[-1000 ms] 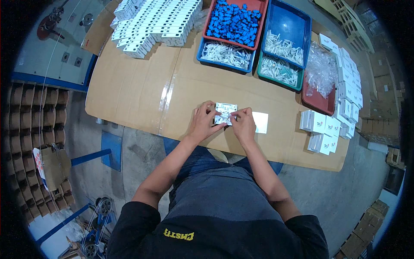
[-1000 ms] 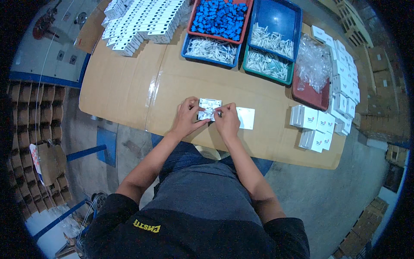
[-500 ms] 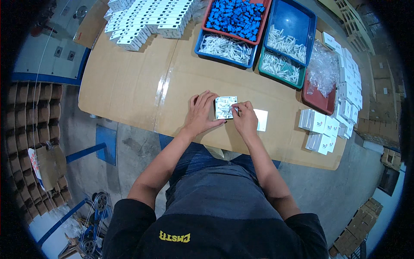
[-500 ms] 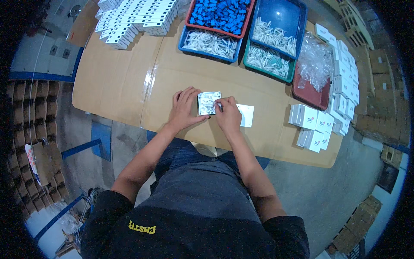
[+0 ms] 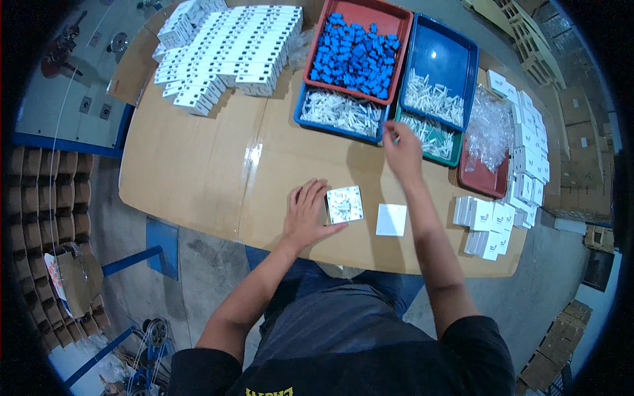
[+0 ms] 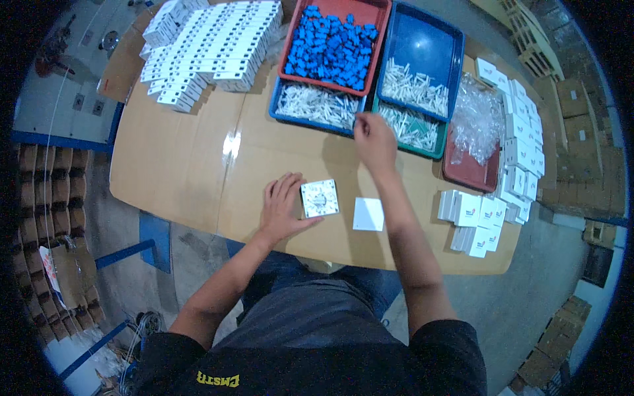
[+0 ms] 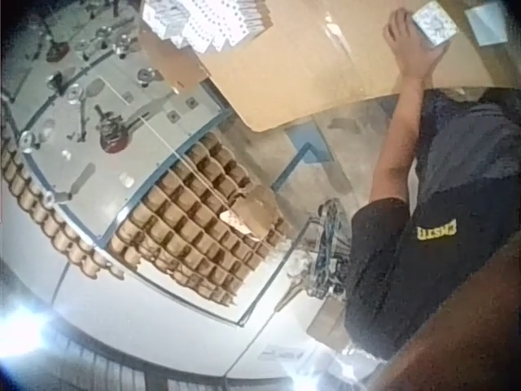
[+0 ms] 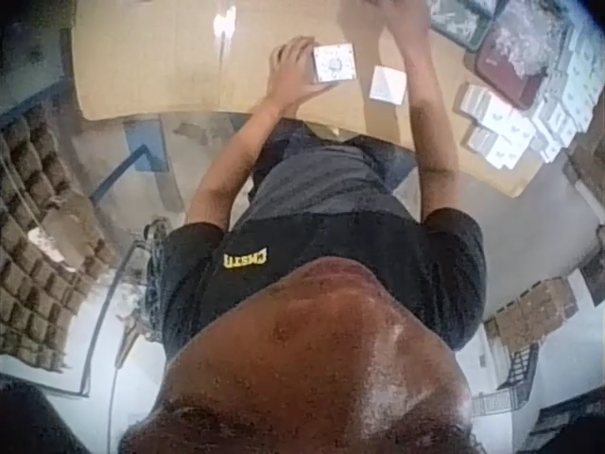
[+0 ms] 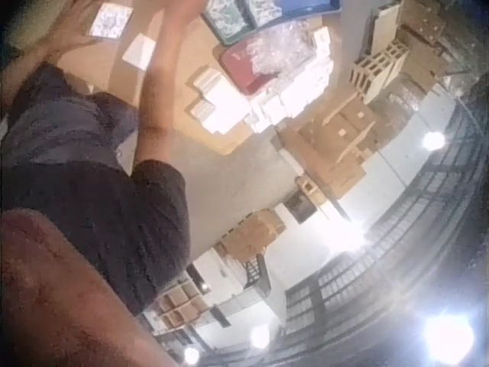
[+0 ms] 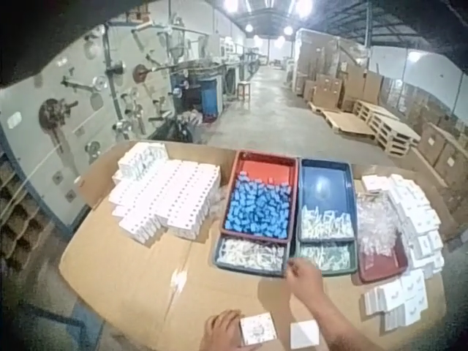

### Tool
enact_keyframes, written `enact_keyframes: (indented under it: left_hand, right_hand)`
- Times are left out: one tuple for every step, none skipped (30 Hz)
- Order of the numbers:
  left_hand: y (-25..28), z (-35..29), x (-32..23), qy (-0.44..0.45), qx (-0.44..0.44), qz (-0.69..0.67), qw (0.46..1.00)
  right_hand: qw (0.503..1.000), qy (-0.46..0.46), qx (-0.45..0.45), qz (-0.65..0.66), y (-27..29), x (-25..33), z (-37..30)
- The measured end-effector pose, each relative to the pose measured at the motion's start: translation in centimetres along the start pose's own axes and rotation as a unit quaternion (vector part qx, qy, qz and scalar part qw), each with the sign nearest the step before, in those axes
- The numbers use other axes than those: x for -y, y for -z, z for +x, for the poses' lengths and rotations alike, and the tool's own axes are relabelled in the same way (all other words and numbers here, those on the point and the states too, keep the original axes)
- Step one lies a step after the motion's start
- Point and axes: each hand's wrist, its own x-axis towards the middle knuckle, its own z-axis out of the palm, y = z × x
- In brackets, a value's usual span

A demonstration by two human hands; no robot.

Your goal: The recorder is seen packing some products into small white boxes.

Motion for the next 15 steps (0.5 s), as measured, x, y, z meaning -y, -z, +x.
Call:
enact_keyframes:
  left_hand:
    - [-0.3, 0.0, 0.0, -0.003, 0.006, 0.002, 1.000]
    - [-0.5, -0.1, 0.2, -0.002, 0.003, -0.001, 1.000]
    - [-0.5, -0.2, 0.2, -0.007, -0.003, 0.004, 1.000]
    - [-0.5, -0.2, 0.2, -0.003, -0.001, 0.003, 1.000]
    - [-0.5, -0.2, 0.1, 0.000, 0.000, 0.001, 1.000]
    - [-0.6, -0.2, 0.2, -0.003, -0.011, -0.007, 1.000]
    - [-0.5, -0.1, 0.2, -0.006, -0.015, -0.003, 1.000]
    - [-0.3, 0.0, 0.1, -0.004, -0.006, -0.003, 1.000]
    - [-0.1, 0.2, 0.0, -0.001, 0.004, -0.003, 1.000]
    - [0.1, 0.4, -0.2, -0.004, -0.005, -0.012, 1.000]
    - [0.3, 0.5, -0.2, -0.006, -0.008, -0.007, 1.000]
    - [0.5, 0.6, -0.2, -0.004, -0.008, -0.007, 1.000]
    - [0.6, 0.6, -0.3, -0.001, -0.009, -0.006, 1.000]
    - [0.5, 0.5, -0.1, -0.003, -0.012, -0.005, 1.000]
    - [0.6, 0.5, -0.1, -0.006, -0.017, 0.001, 1.000]
  right_hand:
    - [0.999, 0.039, -0.031, 0.008, -0.1, -0.9, 2.9]
    - [0.997, 0.058, -0.051, 0.009, -0.6, -1.3, 5.6]
    - [0.997, 0.057, -0.052, -0.005, -0.8, -1.5, 8.5]
    - [0.997, 0.055, -0.053, -0.020, -1.1, -1.8, 11.2]
    - [0.996, 0.059, -0.061, -0.019, -1.4, -2.0, 13.8]
    - [0.995, 0.063, -0.062, -0.035, -1.9, -2.1, 16.3]
    - [0.995, 0.066, -0.062, -0.050, -2.3, -2.2, 18.5]
    - [0.994, 0.069, -0.068, -0.049, -2.7, -2.4, 20.6]
    - [0.990, 0.088, -0.059, -0.088, -3.2, -2.6, 22.5]
    - [0.985, 0.106, -0.049, -0.126, -3.8, -2.4, 23.9]
    - [0.985, 0.108, -0.053, -0.123, -4.4, -2.2, 25.1]
    - [0.982, 0.091, -0.036, -0.160, -5.2, -2.0, 26.2]
    - [0.978, 0.073, -0.018, -0.196, -5.9, -1.9, 27.1]
    - [0.978, 0.076, -0.024, -0.192, -6.4, -1.8, 27.7]
    - [0.972, 0.079, -0.025, -0.218, -7.0, -1.7, 28.3]
